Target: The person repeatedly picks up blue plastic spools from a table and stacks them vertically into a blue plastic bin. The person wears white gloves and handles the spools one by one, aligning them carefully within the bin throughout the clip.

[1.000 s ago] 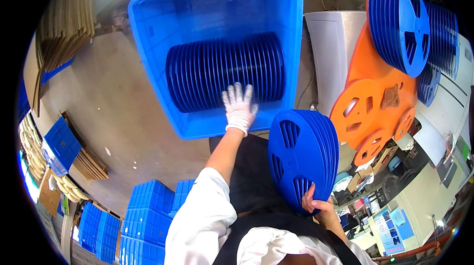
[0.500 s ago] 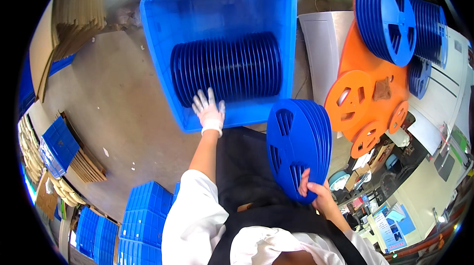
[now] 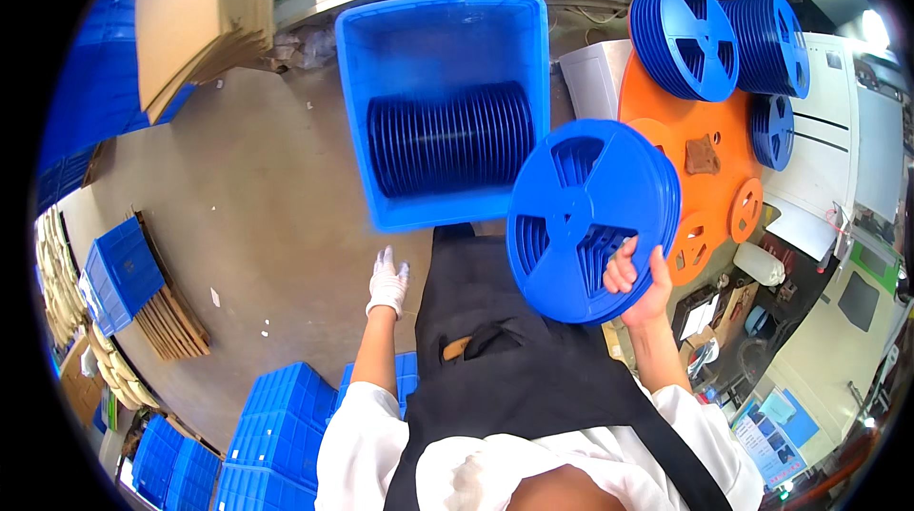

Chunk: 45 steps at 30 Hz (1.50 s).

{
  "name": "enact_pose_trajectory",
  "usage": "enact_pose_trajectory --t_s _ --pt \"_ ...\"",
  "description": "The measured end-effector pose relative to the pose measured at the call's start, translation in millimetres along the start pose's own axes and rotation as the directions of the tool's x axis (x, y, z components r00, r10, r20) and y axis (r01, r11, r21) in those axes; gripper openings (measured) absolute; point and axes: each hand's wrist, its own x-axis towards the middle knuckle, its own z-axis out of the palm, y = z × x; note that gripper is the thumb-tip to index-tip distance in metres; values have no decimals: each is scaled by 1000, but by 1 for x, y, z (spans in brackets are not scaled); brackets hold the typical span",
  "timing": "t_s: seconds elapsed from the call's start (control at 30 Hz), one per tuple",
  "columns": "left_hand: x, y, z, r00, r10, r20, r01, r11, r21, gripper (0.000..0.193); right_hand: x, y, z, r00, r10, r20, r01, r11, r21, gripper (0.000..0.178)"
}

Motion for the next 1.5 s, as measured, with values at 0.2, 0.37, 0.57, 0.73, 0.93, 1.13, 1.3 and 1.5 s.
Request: enact_pose_trajectory --t_s 0.2,0.37,0.57,0.73,0.93,1.13,1.3,1.5 --pt "-30 9 -59 996 57 69 -51 994 -96 59 -33 -11 38 963 -157 217 134 984 116 47" --pt "-39 4 -85 990 128 -64 -133 987 -92 54 -57 -10 57 933 -216 288 172 970 170 47" --pt "-43 6 -117 982 186 -34 -188 979 -75 55 -84 -6 58 900 -271 341 197 952 236 47" --pt "-42 9 -134 962 269 -39 -271 962 -34 56 -97 -9 51 865 -333 376 206 918 340 46" --pt "-57 59 -162 860 438 -263 -503 814 -290 50 -105 -12 49 829 -388 404 155 852 500 40" --pt "-82 132 -194 689 583 -430 -713 652 -259 42 -105 -15 51 781 -405 476 114 841 529 41" --pt "-103 177 -204 478 692 -540 -854 510 -102 37 -94 -19 52 779 -401 482 105 842 530 45" --pt "-143 232 -198 406 631 -661 -861 507 -45 31 -78 -23 57 793 -372 482 119 871 477 43"
